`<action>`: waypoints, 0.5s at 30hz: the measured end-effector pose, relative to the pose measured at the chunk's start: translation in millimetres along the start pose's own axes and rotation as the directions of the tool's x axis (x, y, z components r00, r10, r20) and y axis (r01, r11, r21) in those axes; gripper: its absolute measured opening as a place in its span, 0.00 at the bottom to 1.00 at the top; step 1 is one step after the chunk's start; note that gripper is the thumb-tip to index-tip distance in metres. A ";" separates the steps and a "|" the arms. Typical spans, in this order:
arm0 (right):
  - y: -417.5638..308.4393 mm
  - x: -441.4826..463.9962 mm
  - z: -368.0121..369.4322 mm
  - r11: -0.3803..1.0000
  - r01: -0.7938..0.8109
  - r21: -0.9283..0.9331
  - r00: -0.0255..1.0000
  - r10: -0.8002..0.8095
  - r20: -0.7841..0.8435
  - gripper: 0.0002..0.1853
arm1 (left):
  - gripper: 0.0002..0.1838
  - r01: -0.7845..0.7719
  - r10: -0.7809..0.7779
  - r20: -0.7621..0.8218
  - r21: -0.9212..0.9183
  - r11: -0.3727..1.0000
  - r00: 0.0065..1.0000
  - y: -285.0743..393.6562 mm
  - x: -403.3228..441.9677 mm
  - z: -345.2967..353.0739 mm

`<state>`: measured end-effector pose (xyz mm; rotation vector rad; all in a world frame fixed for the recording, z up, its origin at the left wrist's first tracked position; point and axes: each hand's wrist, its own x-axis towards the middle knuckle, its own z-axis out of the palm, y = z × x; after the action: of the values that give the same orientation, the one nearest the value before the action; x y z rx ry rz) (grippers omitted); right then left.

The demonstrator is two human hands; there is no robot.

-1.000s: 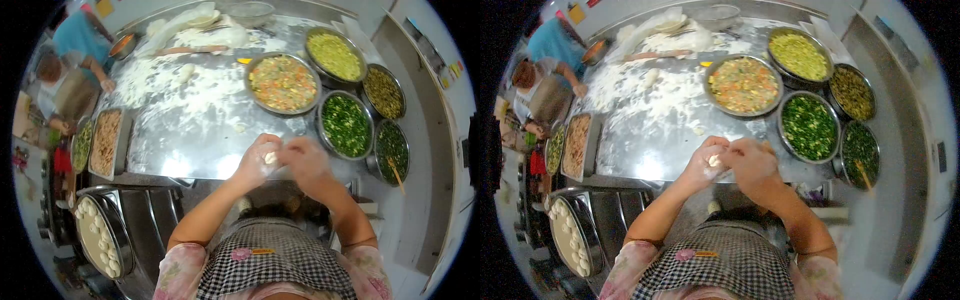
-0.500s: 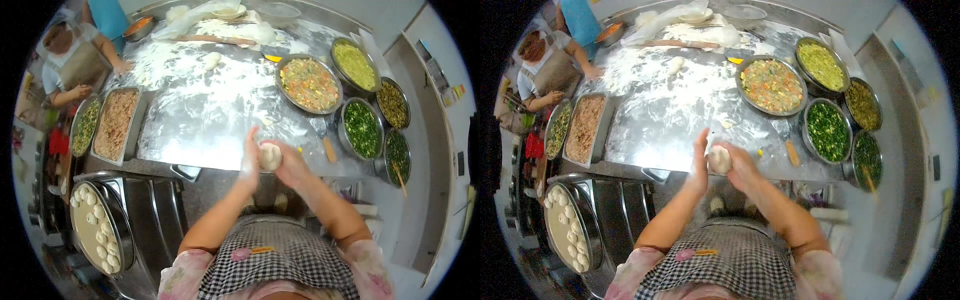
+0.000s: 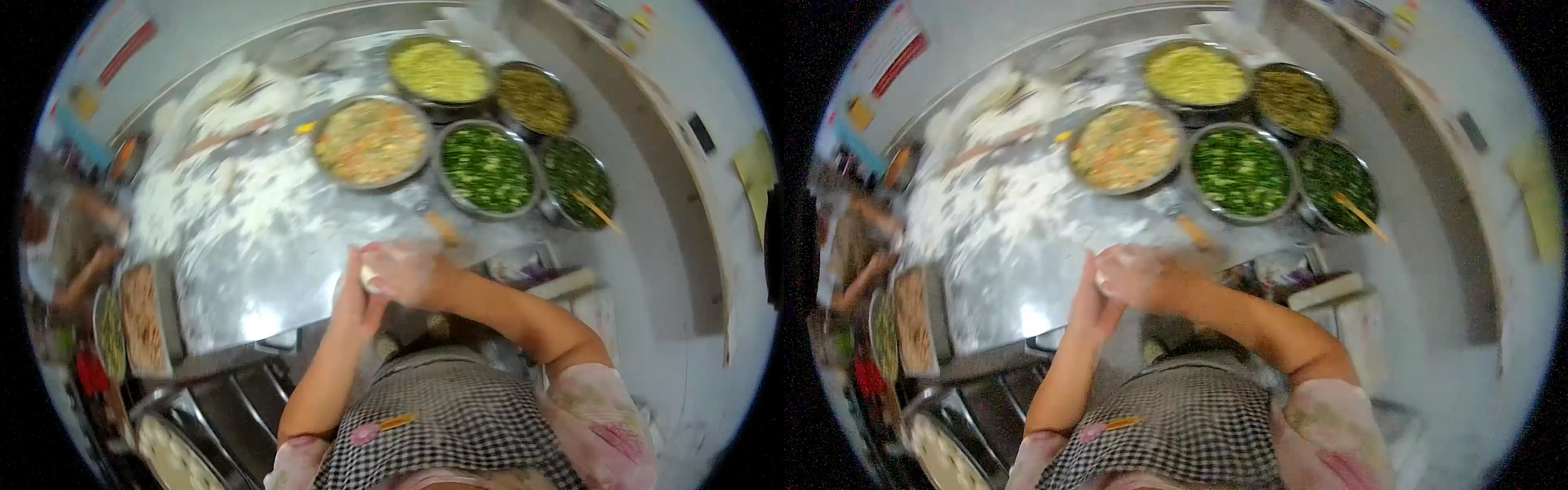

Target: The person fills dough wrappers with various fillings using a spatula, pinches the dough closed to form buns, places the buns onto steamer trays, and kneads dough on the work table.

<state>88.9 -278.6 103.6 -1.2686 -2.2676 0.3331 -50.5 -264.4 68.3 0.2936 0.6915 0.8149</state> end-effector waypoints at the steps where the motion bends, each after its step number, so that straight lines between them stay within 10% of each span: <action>1: 9.0 -7.2 -6.3 0.997 0.072 -0.021 0.997 -0.072 -0.025 0.19 | 0.24 0.038 -0.038 0.011 -0.008 0.999 0.999 -5.5 5.2 7.7; 5: 40.0 -48.9 -29.0 0.996 -0.071 -0.062 0.986 0.079 0.147 0.13 | 0.23 0.247 -0.249 0.018 0.058 0.967 0.968 -32.9 22.3 38.7; 8: 56.6 -79.2 -59.2 0.912 -0.272 0.308 0.959 0.228 0.170 0.16 | 0.24 0.350 -0.363 0.044 0.179 0.919 0.931 -67.4 36.6 50.0; 15: 112.4 -151.9 -77.3 0.670 -0.556 0.492 0.817 0.551 0.172 0.12 | 0.22 0.457 -0.478 0.017 0.266 0.849 0.878 -117.3 70.7 82.7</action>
<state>277.1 -350.1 70.0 -1.6031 -1.5511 1.1002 105.3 -287.7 40.5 0.3689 0.7509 0.2414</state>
